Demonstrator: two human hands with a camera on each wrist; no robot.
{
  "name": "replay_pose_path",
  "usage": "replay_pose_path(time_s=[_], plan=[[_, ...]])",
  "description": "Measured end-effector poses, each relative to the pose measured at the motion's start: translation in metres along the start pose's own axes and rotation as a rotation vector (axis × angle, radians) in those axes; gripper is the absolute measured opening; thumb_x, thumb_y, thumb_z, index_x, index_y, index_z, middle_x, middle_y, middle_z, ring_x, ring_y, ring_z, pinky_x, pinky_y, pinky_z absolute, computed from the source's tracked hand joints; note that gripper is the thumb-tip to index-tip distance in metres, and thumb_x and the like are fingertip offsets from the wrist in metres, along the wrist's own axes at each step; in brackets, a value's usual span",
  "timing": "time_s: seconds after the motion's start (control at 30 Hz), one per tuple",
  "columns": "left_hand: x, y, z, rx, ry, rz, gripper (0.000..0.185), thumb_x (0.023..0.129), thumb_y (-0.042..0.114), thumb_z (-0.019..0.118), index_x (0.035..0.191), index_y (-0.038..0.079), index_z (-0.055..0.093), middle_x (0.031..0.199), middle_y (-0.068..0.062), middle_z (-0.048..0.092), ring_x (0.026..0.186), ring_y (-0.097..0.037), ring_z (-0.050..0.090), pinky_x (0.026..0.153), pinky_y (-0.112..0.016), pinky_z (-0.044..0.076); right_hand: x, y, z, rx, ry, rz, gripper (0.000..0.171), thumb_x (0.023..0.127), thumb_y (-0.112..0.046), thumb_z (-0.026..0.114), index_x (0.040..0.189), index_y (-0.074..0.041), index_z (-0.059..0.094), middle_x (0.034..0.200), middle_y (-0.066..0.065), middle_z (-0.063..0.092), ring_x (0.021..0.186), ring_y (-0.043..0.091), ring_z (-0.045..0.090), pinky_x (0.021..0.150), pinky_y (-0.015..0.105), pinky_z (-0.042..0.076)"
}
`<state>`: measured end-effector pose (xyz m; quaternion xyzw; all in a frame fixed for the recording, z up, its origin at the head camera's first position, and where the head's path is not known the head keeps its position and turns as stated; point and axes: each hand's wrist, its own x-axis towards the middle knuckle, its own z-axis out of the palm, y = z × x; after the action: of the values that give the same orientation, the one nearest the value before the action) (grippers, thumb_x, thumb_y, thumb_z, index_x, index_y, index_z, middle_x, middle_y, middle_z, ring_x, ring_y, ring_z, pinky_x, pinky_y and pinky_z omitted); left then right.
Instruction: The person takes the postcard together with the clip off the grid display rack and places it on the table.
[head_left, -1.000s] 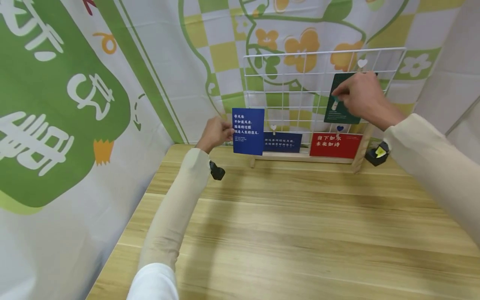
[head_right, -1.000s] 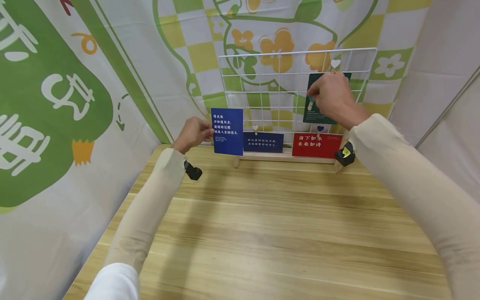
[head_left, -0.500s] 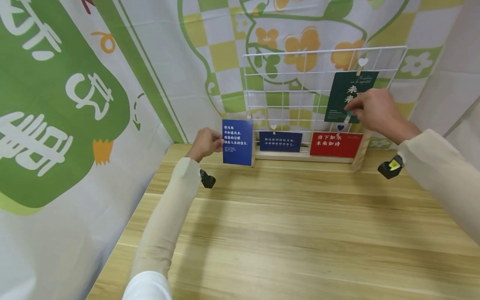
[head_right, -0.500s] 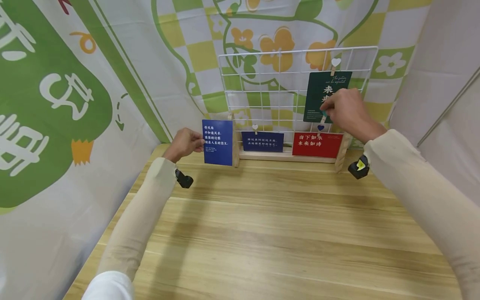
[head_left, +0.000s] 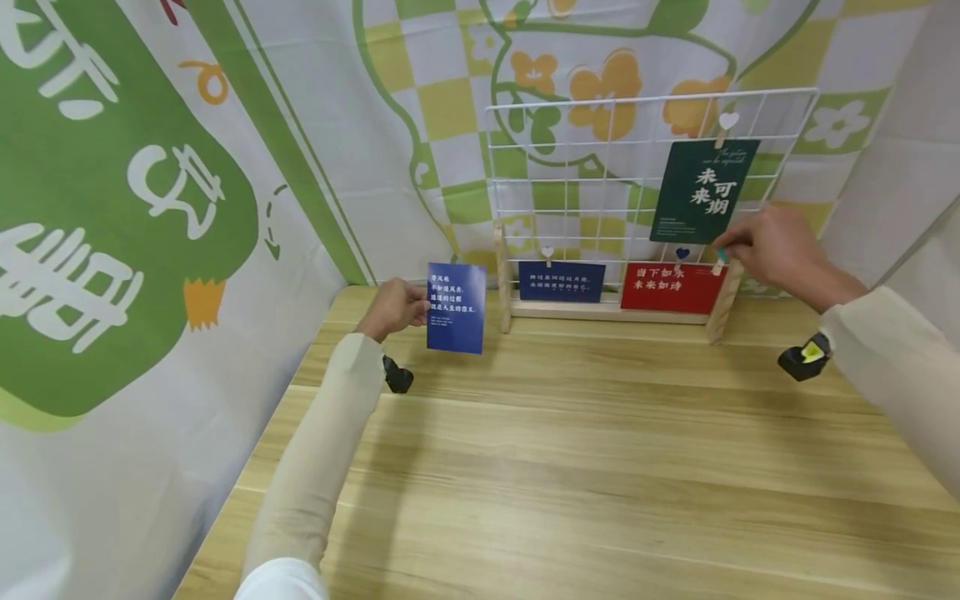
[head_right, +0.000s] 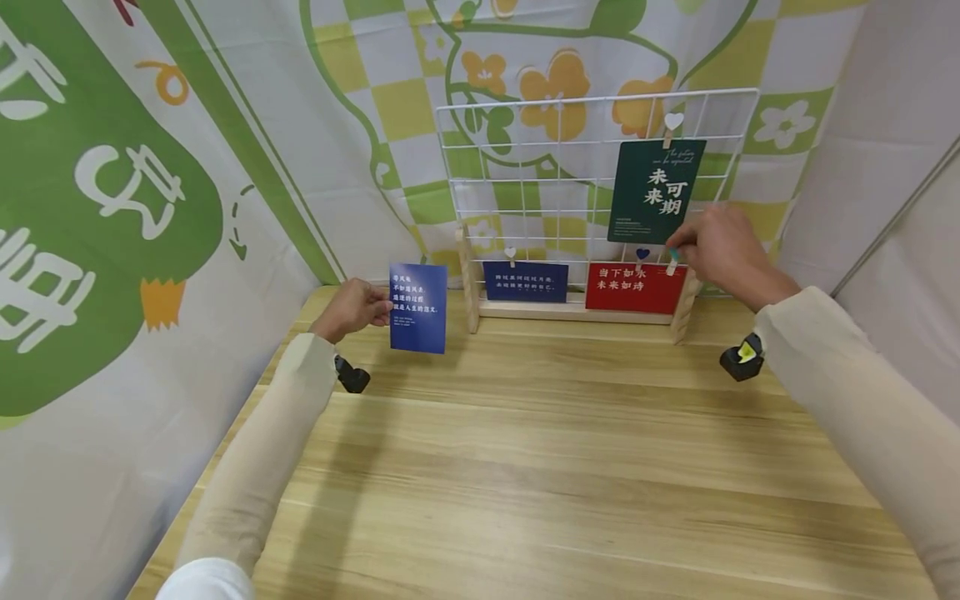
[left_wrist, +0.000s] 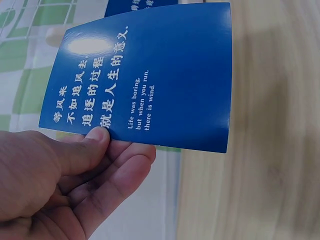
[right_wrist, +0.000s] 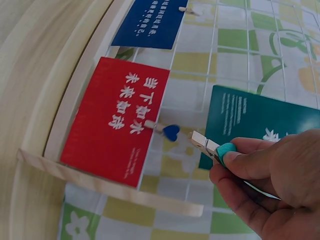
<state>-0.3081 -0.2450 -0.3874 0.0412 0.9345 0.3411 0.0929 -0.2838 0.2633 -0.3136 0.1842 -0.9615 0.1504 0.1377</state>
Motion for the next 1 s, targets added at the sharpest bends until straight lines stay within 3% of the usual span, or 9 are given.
replay_pose_path(time_s=[0.13,0.3,0.4,0.6,0.83,1.0], plan=[[-0.003,-0.013,0.001,0.005,-0.022,-0.018,0.025,0.099,0.002,0.054,0.117,-0.012,0.065,0.106,-0.03,0.07,0.091,-0.038,0.072,0.081,-0.039,0.06,-0.006,0.009,0.004,-0.006,0.014,-0.022,0.014,0.085,0.005,0.064,0.09,0.003,0.077,0.093,0.024,0.073,0.078,0.037,0.066,0.059,0.035,0.04],[-0.005,-0.026,0.001,0.018,-0.02,-0.022,0.024,0.099,0.002,0.055,0.113,-0.013,0.066,0.102,-0.029,0.071,0.086,-0.033,0.072,0.077,-0.036,0.061,-0.013,0.02,0.008,-0.005,-0.019,0.002,0.018,0.084,0.005,0.062,0.094,0.003,0.076,0.097,0.027,0.072,0.073,0.033,0.064,0.055,0.031,0.035],[-0.007,-0.031,-0.001,0.02,-0.02,-0.024,0.023,0.098,0.002,0.055,0.111,-0.013,0.067,0.1,-0.03,0.071,0.079,-0.029,0.073,0.077,-0.039,0.061,-0.018,0.028,0.01,-0.008,-0.048,0.019,0.019,0.085,0.005,0.061,0.096,0.002,0.076,0.1,0.027,0.071,0.079,0.037,0.065,0.058,0.034,0.039],[-0.013,-0.043,-0.002,0.017,-0.044,-0.065,0.024,0.099,0.001,0.054,0.113,-0.014,0.065,0.102,-0.031,0.07,0.084,-0.033,0.073,0.083,-0.043,0.059,-0.028,0.045,0.017,-0.021,-0.056,0.009,0.018,0.083,0.006,0.061,0.093,0.003,0.076,0.098,0.027,0.072,0.082,0.04,0.066,0.06,0.038,0.045],[-0.018,-0.057,0.0,-0.006,-0.059,-0.097,0.023,0.098,0.0,0.054,0.112,-0.016,0.064,0.1,-0.031,0.07,0.081,-0.032,0.072,0.083,-0.044,0.059,-0.04,0.065,0.023,-0.028,-0.124,0.052,0.018,0.087,0.004,0.058,0.095,0.005,0.074,0.099,0.029,0.071,0.097,0.05,0.063,0.079,0.059,0.049],[-0.021,-0.062,0.0,-0.011,-0.068,-0.116,0.028,0.099,0.001,0.054,0.119,-0.017,0.06,0.101,-0.032,0.069,0.089,-0.039,0.072,0.083,-0.045,0.059,-0.046,0.077,0.027,-0.033,-0.171,0.105,0.019,0.089,0.001,0.058,0.1,0.003,0.074,0.109,0.031,0.067,0.094,0.049,0.063,0.07,0.051,0.05]])
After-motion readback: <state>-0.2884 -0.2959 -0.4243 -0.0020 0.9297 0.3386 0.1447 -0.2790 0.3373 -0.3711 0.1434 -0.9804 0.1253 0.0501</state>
